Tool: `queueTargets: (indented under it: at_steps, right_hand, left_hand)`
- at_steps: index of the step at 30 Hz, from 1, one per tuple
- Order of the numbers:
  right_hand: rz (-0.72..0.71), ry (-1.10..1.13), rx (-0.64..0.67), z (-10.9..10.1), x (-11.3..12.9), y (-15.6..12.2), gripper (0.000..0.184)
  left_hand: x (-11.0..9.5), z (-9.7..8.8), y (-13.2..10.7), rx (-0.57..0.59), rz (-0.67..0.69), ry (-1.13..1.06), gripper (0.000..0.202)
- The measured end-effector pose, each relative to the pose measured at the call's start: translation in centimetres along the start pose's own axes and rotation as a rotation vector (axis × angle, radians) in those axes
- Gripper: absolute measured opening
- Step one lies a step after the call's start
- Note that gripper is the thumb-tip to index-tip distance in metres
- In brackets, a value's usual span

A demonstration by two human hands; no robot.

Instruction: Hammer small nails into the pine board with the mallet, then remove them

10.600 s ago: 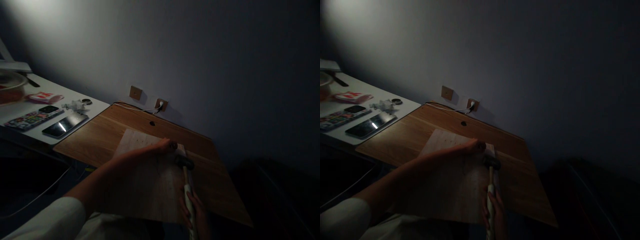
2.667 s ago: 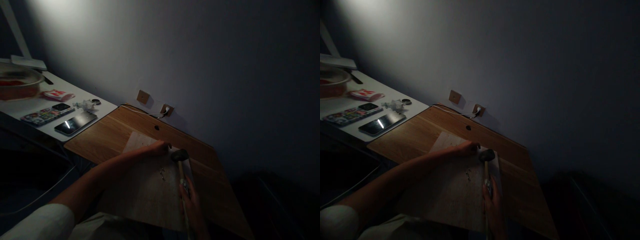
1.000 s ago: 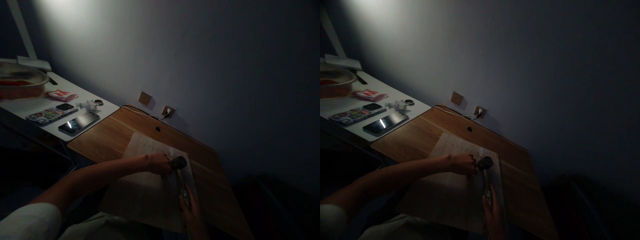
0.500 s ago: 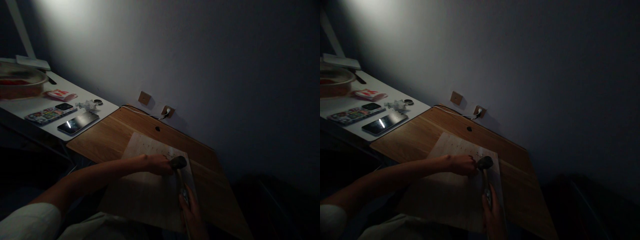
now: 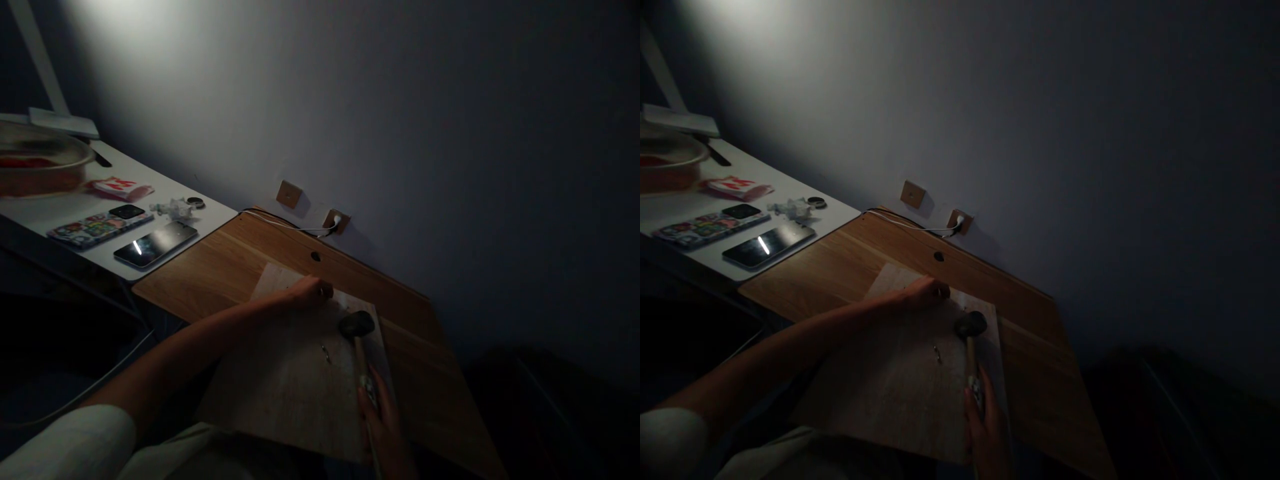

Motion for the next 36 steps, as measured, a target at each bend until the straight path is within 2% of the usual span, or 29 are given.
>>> queueTargets:
  at_steps: [8, 13, 17, 22, 30, 36]
  right_hand:
    - [0.012, 0.017, 0.002, 0.3, -0.2, -0.1, 0.079]
    - [0.133, 0.029, 0.074, 1.7, 0.1, 0.0, 0.087]
    - [0.085, 0.068, 0.111, 3.0, 2.7, 1.3, 0.091]
    - [0.019, 0.048, 0.104, 4.2, 5.1, 3.0, 0.081]
    - [-0.011, -0.036, 0.121, 5.0, 5.1, 3.8, 0.075]
    - [-0.059, -0.043, 0.069, 4.5, 5.4, 3.7, 0.068]
  left_hand:
    - [0.0, 0.1, -0.5, 0.011, 0.028, 0.023, 0.024]
    - [0.0, 0.3, -0.4, 0.007, 0.040, 0.031, 0.020]
    - [0.1, 0.2, -0.4, 0.002, 0.044, 0.000, 0.037]
    - [0.1, 0.1, -0.5, -0.007, 0.041, -0.063, 0.047]
    - [0.0, 0.1, -0.5, -0.032, 0.045, -0.078, 0.047]
    - [0.4, 0.2, -0.4, -0.053, 0.028, -0.049, 0.047]
Point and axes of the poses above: each hand's wrist, its own y-axis towards the middle knuckle, its own z-axis out of the palm, x = y × z, the point moved 8 cm from there along y, towards the middle knuckle, and after that the axes turned 1 degree about x, right-handed, at the moved point
